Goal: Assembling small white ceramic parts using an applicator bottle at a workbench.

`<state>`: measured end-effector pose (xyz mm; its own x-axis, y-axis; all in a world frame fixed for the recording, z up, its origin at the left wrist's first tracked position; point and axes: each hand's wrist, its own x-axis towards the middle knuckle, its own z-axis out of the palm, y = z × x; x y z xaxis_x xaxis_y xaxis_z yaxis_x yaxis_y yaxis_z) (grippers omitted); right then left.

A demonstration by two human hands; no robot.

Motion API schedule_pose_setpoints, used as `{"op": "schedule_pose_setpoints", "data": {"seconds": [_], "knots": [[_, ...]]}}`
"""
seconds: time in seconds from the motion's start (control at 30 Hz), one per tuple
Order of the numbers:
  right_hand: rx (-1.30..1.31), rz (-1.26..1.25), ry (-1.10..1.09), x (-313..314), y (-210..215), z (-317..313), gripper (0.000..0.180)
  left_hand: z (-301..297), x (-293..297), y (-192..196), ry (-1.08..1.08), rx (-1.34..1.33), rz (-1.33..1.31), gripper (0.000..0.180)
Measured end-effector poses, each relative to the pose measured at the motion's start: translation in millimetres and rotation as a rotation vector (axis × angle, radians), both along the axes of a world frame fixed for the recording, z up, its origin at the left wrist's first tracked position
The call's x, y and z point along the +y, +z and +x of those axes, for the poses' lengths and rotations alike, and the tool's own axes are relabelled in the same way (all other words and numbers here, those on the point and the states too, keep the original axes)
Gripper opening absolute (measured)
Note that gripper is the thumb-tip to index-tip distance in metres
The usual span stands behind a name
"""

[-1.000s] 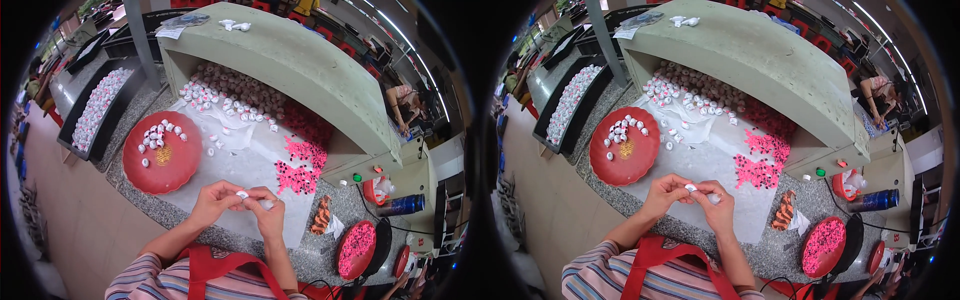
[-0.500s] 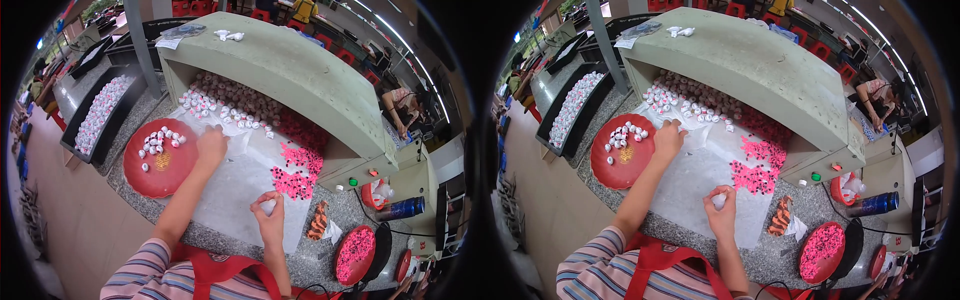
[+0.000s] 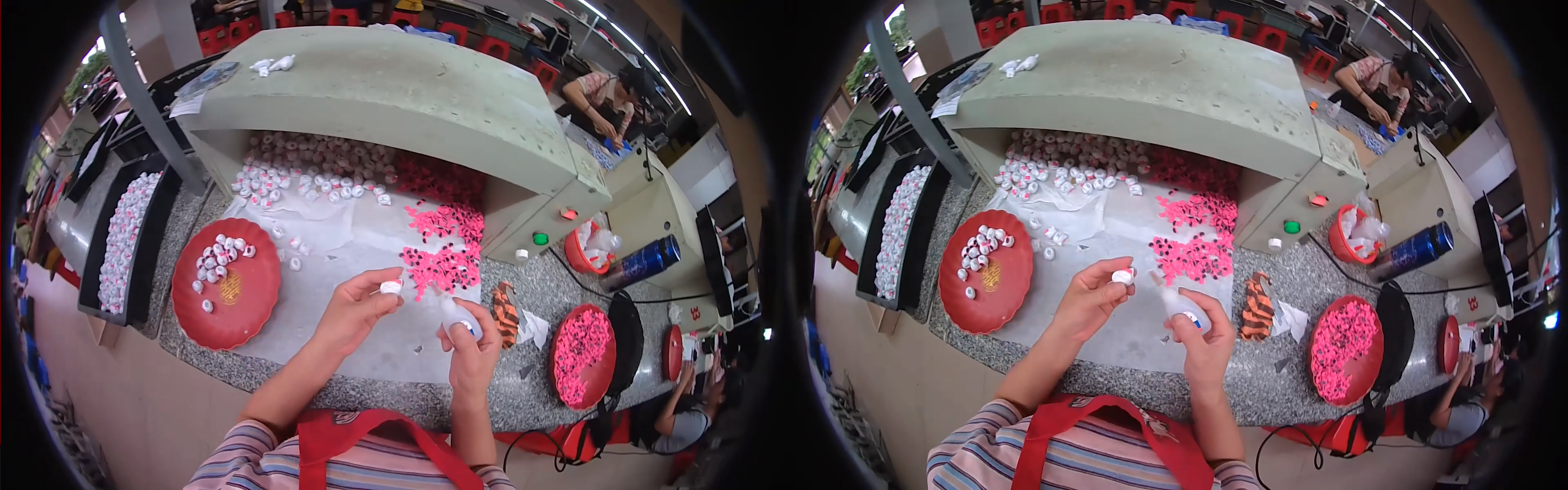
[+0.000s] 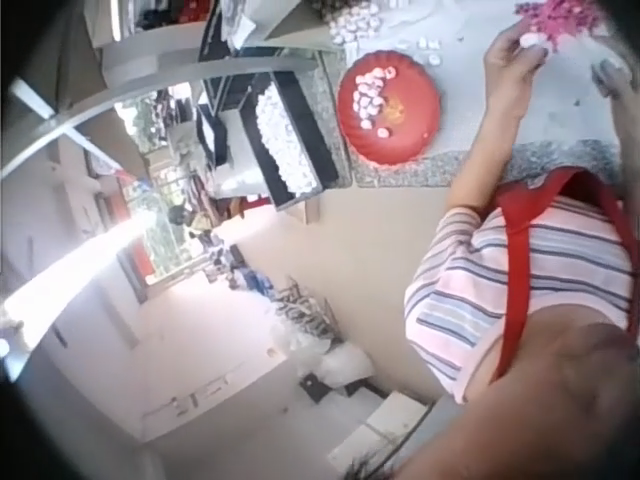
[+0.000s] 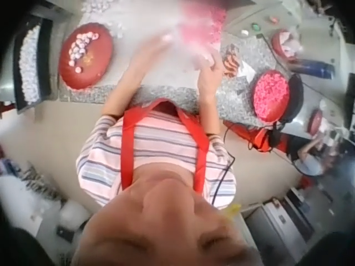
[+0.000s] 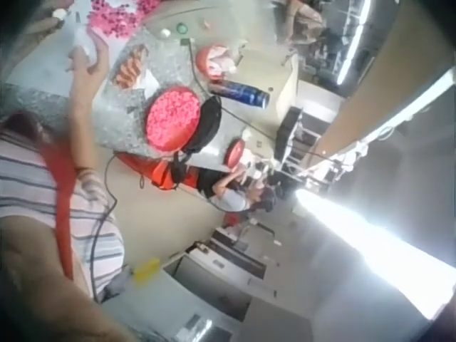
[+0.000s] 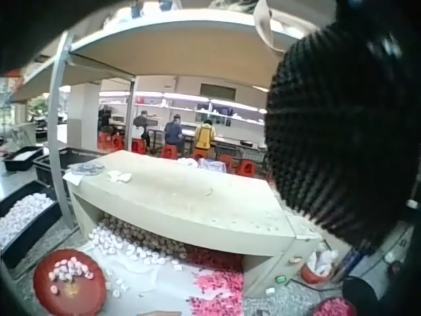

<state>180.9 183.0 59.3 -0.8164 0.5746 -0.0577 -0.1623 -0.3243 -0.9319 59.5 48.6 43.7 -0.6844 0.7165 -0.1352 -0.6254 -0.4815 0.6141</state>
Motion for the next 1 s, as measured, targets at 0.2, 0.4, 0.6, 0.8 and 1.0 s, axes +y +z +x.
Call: {"op": "schedule_pose_setpoints", "data": {"seconds": [0.2,0.4,0.6,0.8,1.0], "knots": [[0.18,0.706,-0.323,-26.8,20.9,10.1,0.027,16.8,-1.7,8.0,0.163,0.549,-0.274,0.045],[0.084,0.923,-0.276,-33.9,29.2,14.4,0.017,16.9,-0.8,15.8,0.267,0.974,-0.43,0.035],[0.085,1.011,-0.265,-29.3,30.1,12.8,0.016,20.6,1.8,12.3,0.291,0.798,-0.337,0.035],[0.089,1.002,-0.279,-26.6,27.7,13.2,0.015,21.8,3.8,11.8,0.287,0.839,-0.337,0.033],[0.146,1.058,-0.233,-23.8,31.4,8.1,0.015,21.1,4.0,14.7,0.296,0.871,-0.348,0.031]]}}
